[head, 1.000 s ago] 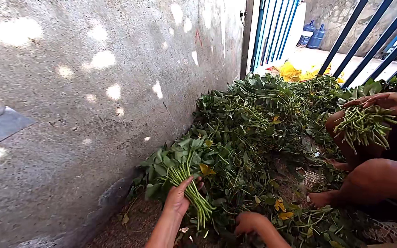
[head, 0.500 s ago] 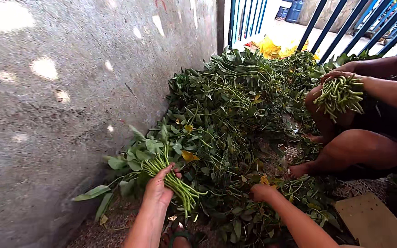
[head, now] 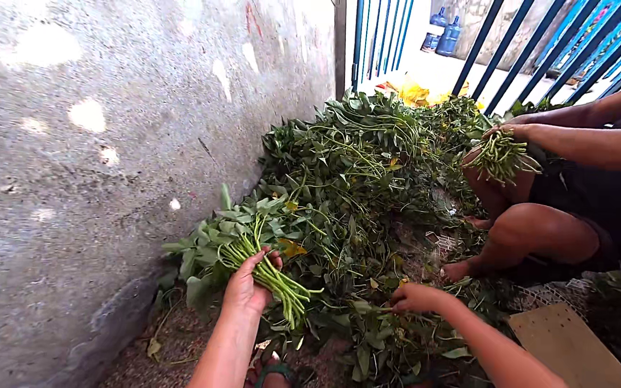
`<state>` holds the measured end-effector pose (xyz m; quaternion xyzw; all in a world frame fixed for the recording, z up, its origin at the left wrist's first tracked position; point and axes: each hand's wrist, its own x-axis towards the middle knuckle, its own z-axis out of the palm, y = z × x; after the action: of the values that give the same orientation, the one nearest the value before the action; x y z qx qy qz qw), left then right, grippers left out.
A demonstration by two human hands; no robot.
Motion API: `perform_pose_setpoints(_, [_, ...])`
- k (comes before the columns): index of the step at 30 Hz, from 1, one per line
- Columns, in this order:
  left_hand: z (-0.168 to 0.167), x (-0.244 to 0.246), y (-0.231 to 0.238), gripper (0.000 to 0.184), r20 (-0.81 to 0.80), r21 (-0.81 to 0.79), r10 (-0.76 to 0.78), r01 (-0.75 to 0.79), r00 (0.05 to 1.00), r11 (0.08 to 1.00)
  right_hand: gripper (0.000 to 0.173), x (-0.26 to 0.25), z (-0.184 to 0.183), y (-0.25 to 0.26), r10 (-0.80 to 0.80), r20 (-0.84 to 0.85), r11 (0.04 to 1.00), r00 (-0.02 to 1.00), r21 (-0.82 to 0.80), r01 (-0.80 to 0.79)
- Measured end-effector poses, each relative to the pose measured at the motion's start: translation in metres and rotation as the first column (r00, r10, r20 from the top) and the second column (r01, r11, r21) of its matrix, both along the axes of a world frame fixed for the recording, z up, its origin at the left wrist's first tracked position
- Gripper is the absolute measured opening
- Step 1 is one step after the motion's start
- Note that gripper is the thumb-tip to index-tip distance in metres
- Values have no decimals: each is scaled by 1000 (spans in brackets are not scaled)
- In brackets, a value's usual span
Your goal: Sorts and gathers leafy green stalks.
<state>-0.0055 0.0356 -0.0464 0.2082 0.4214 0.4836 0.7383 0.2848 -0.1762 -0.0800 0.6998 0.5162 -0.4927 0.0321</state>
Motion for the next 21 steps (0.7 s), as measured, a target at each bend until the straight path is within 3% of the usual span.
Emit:
perform_pose_setpoints(2, [1, -5, 2, 13, 9, 2, 32, -32, 999, 999, 27, 24, 26, -8, -258, -294, 963, 920, -2, 269])
perform_pose_setpoints(4, [2, -7, 3, 14, 1, -2, 56, -56, 998, 998, 17, 39, 32, -16, -448, -601, 867, 662, -112, 486])
perform_pose_setpoints(7, [3, -8, 1, 17, -19, 12, 48, -48, 999, 999, 17, 38, 26, -17, -458, -778, 777, 430, -116, 619])
perform_pose_setpoints(11, [-1, -8, 0, 16, -18, 15, 27, -26, 999, 1000, 19, 10, 17, 0, -420, -856, 703, 301, -97, 705])
perform_pose_setpoints(15, [-3, 2, -6, 13, -114, 24, -1, 3, 993, 1000, 30, -34, 13, 23, -477, -812, 624, 337, -43, 780])
perform_pose_setpoints(18, [-6, 16, -24, 19, -262, 60, -67, 86, 963, 995, 30, -67, -3, 40, -538, -715, 547, 447, 108, 831])
perform_pose_setpoints(21, [-16, 31, -51, 17, -456, 43, -155, 196, 876, 980, 32, -94, -18, 48, -576, -580, 531, 576, 269, 803])
